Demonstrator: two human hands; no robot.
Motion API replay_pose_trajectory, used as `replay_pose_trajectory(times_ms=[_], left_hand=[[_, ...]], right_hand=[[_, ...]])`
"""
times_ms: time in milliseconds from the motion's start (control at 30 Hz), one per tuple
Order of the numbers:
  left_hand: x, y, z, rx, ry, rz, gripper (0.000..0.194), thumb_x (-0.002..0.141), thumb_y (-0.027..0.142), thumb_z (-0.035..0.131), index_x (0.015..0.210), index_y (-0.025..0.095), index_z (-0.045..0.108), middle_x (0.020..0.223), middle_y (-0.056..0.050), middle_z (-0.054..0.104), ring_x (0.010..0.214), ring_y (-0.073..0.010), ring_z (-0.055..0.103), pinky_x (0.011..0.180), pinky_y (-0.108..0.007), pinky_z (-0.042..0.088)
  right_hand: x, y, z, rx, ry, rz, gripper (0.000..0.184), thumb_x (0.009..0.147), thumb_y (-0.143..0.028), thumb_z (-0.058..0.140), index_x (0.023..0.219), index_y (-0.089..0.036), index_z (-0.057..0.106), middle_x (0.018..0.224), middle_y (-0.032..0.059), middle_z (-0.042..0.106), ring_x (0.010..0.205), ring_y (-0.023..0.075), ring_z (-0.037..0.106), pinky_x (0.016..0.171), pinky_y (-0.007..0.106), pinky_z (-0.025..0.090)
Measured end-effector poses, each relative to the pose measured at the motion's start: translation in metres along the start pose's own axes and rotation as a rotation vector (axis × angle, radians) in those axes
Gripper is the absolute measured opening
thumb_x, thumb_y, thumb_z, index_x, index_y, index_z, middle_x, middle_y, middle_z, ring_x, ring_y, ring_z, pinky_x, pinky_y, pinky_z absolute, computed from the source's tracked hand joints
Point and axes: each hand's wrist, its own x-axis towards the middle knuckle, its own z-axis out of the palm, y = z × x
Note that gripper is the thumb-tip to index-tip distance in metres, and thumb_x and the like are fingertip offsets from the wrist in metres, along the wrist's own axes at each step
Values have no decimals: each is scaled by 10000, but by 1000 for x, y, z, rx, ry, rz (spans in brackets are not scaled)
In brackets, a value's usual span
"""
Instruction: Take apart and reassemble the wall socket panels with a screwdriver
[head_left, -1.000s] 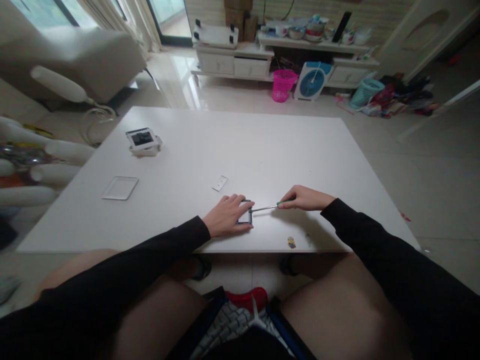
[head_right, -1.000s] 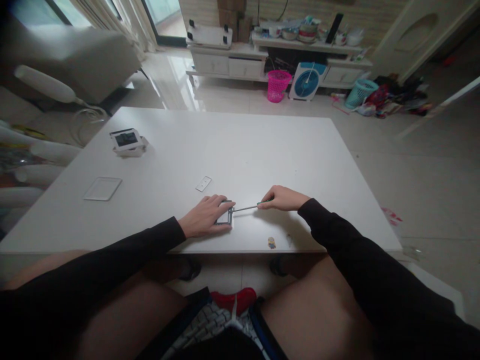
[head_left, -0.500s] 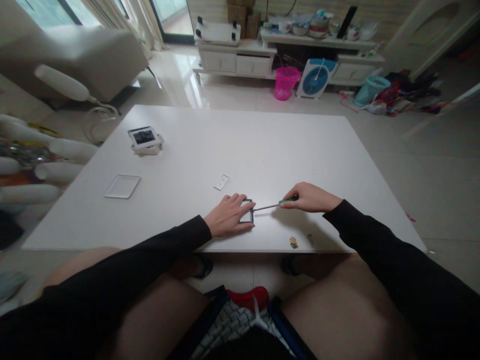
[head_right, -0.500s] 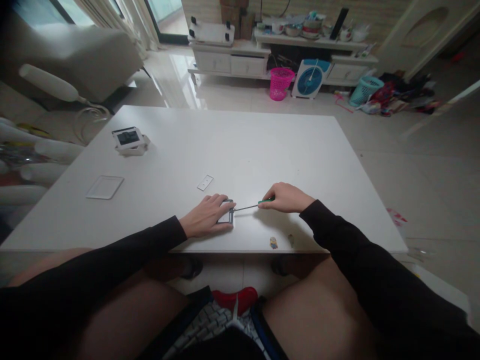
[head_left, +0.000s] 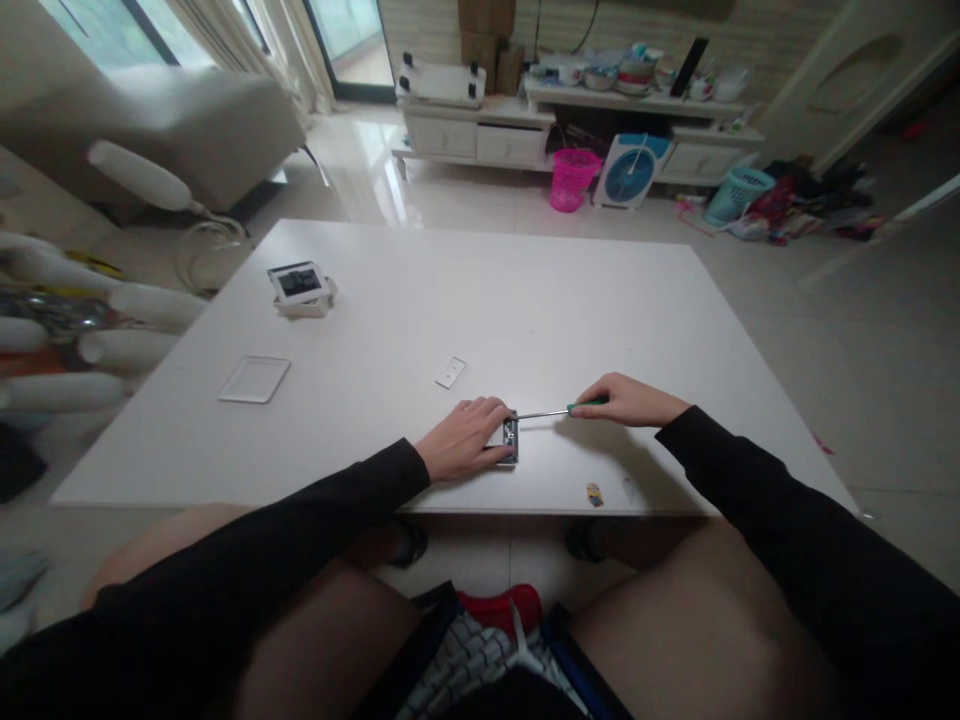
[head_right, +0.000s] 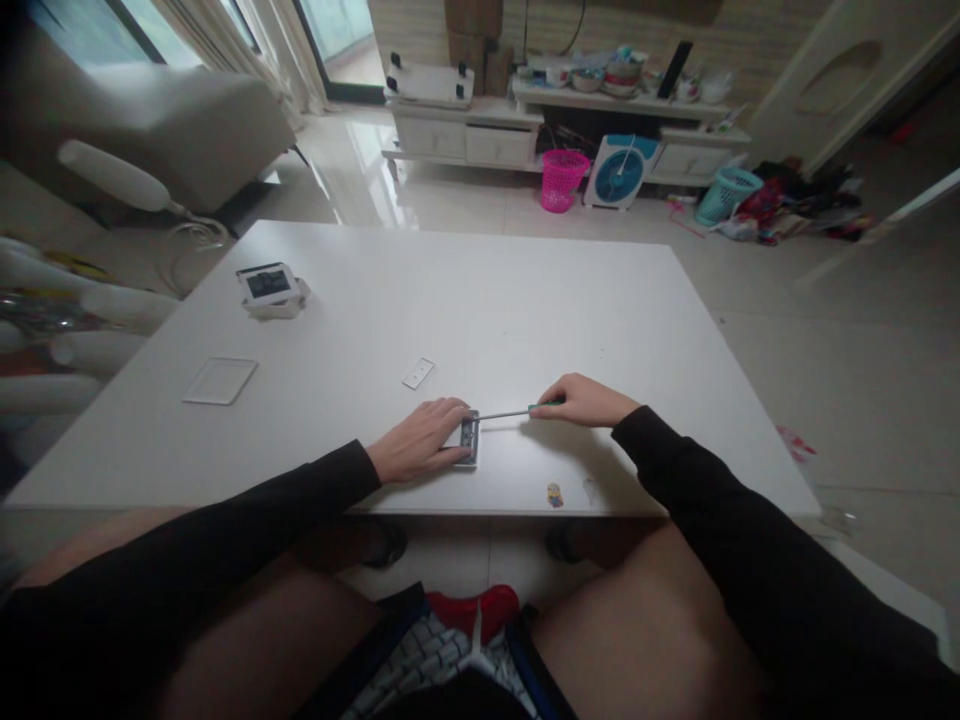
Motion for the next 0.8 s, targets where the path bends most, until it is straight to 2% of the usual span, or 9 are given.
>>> replay_pose_trajectory(times_ms=[67, 133, 200, 300, 400, 533, 600, 667, 800], left_hand=[[0, -3, -2, -131, 28, -38, 395, 1022, 512, 527, 1256, 195, 526, 1249, -129, 617, 1115, -286, 584, 999, -458, 460], [5, -6, -7, -307, 119, -134, 391, 1006, 516, 542, 1232, 197, 528, 1224, -126, 634, 1095, -278, 601, 1009, -470, 467], [12, -13, -16, -563, 293, -282, 393, 994, 540, 538, 1185, 196, 530, 1202, -128, 652, 1077, -267, 628, 1000, -466, 492], [22, -31, -35, -1066, 585, -546, 467, 1000, 629, 465, 1076, 175, 538, 1143, -150, 681, 1010, -252, 693, 927, -429, 559], [21, -56, -52, -1335, 705, -739, 449, 1017, 572, 496, 981, 134, 587, 1054, -165, 675, 1012, -262, 728, 902, -391, 605], [13, -78, -58, -1220, 750, -876, 86, 913, 188, 661, 925, 124, 604, 883, -80, 590, 944, -237, 752, 845, -335, 652], [12, -80, -56, -1141, 740, -865, 96, 859, 83, 657, 932, 120, 607, 890, -67, 599, 890, -200, 752, 830, -310, 657], [13, -77, -54, -1078, 704, -832, 129, 836, 65, 664, 939, 116, 605, 919, -72, 642, 840, -175, 750, 803, -295, 653], [16, -74, -52, -905, 555, -789, 159, 796, 134, 728, 903, 121, 612, 865, -78, 706, 754, -188, 744, 685, -295, 615]], right_hand=[[-5, 4, -7, -48, 47, 22, 640, 889, -717, 580, 968, -144, 853, 822, 100, 786, 709, 209, 603, 648, 322, 389], [-8, 2, -9, -118, 101, 39, 606, 917, -685, 565, 973, -155, 853, 789, 99, 784, 676, 203, 608, 636, 324, 380], [-11, -3, -7, -215, 147, 42, 561, 943, -649, 553, 981, -176, 852, 776, 96, 784, 667, 201, 617, 629, 324, 370], [-14, -12, -3, -406, 217, 37, 481, 968, -595, 548, 984, -220, 849, 857, 103, 807, 740, 225, 665, 629, 322, 356], [-20, -18, -2, -534, 251, 40, 447, 982, -573, 539, 992, -246, 844, 922, 100, 818, 796, 246, 692, 620, 318, 341], [-25, -20, -3, -559, 250, 36, 437, 993, -570, 531, 1010, -260, 839, 961, 86, 825, 826, 245, 705, 618, 313, 348], [-26, -21, -4, -572, 252, 40, 434, 996, -565, 532, 1008, -258, 839, 961, 86, 825, 832, 246, 710, 621, 313, 353], [-27, -21, -4, -579, 256, 41, 436, 998, -564, 533, 1014, -253, 839, 963, 89, 825, 840, 250, 715, 628, 316, 362], [-27, -21, -3, -579, 261, 36, 438, 998, -566, 538, 1032, -248, 837, 995, 93, 825, 871, 257, 721, 642, 318, 376]])
